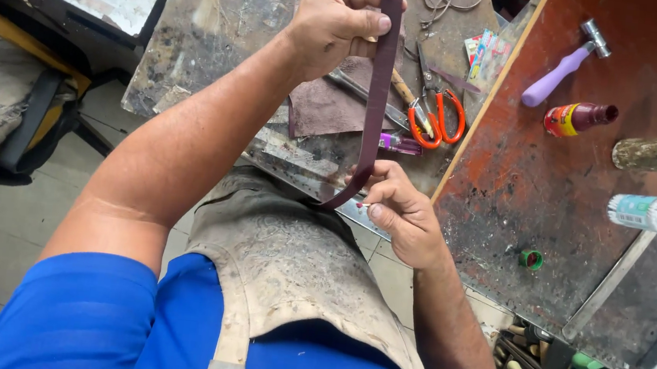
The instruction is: The person holds a long strip of maroon leather in their left hand and uses a cotton swab in their right hand to apply a reddish liquid from a small bottle onto the leather's edge. The person repeatedly dips the swab into the bottle and applies the substance along the length of the leather strip.
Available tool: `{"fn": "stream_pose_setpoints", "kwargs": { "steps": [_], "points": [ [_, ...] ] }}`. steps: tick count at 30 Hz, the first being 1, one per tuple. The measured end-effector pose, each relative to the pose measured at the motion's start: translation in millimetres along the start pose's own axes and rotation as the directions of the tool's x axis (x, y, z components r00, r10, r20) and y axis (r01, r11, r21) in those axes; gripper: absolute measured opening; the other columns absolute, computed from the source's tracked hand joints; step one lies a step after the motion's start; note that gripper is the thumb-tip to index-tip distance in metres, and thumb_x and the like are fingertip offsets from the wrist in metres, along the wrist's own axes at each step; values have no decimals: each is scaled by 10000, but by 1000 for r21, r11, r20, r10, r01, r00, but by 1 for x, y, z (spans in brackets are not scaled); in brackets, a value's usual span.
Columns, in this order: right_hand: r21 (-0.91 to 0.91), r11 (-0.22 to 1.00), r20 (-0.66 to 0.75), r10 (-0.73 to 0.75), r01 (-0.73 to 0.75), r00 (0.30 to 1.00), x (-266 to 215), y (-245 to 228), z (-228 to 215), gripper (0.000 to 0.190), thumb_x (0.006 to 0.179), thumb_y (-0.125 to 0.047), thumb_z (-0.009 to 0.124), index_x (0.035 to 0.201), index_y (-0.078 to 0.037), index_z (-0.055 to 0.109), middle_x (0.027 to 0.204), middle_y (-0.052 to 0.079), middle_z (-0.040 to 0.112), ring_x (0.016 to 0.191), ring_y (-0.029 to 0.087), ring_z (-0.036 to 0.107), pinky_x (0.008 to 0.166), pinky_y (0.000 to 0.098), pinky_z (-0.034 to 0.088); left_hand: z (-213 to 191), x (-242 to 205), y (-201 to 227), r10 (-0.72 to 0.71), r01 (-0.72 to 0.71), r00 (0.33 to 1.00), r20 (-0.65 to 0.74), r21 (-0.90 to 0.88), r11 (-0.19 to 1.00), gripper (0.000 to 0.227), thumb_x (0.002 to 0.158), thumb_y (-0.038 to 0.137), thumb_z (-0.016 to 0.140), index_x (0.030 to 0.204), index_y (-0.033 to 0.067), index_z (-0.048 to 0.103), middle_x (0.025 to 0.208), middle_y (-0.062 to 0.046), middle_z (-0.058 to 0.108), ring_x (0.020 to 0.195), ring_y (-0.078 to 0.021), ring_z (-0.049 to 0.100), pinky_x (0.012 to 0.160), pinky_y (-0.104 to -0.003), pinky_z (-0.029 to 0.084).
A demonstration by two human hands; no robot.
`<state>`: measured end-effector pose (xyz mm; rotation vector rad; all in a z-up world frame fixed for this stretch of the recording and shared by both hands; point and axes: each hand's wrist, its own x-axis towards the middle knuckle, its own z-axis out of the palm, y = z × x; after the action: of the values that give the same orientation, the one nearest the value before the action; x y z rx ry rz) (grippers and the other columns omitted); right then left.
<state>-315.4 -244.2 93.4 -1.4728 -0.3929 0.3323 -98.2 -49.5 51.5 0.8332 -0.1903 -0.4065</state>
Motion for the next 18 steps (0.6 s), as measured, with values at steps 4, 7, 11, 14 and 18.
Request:
{"fn": "stream_pose_setpoints", "kwargs": {
  "steps": [4, 7, 11, 14, 18],
  "points": [
    [35, 999, 23, 25, -26, 999, -4, 2, 0, 67, 1044, -171, 600, 1047, -124, 648, 1384, 156, 483, 1275, 293, 554, 1145, 469, 431, -8, 13, -11, -55, 56, 998, -42, 22, 998, 342, 870, -129, 730, 1098, 118, 666, 1049, -89, 771, 807, -200, 745, 632, -415, 682],
    [-95, 995, 18, 0, 2, 1000, 1, -4, 1, 95, 1042, -197, 590, 991, -129, 633, 1440, 156, 484, 1326, 258, 507, 1152, 445, 385, -12, 28, -13, -47, 47, 999, -2, -3, 999, 327, 886, -89, 741, 1151, 92, 677, 1070, -128, 770, 847, -244, 761, 657, -443, 684],
    [-179, 982, 46, -44, 52, 998, 10, -9, 8, 63, 1033, -142, 586, 1044, -125, 646, 1425, 173, 484, 1375, 288, 489, 1164, 463, 398, -14, 45, -9, -71, 71, 997, -19, -12, 997, 285, 922, -114, 650, 1121, 88, 668, 1006, -158, 754, 779, -254, 728, 623, -423, 645],
    [-230, 973, 62, 0, 14, 998, 17, -13, 9, 78, 1024, -142, 578, 1036, -131, 655, 1484, 206, 455, 1451, 320, 434, 1194, 467, 346, -22, 56, -11, -55, 56, 998, 13, -58, 997, 295, 921, -146, 638, 1101, 86, 659, 973, -167, 740, 759, -260, 715, 624, -385, 624],
    [-354, 934, 8, 64, -57, 998, 23, -22, -1, 105, 1001, -110, 565, 938, -122, 649, 1479, 236, 492, 1497, 338, 400, 1191, 473, 324, -19, 62, -4, -54, 49, 998, -25, -171, 984, 300, 905, -179, 588, 1016, 90, 660, 959, -162, 672, 799, -284, 655, 726, -421, 638]
  ]
}}
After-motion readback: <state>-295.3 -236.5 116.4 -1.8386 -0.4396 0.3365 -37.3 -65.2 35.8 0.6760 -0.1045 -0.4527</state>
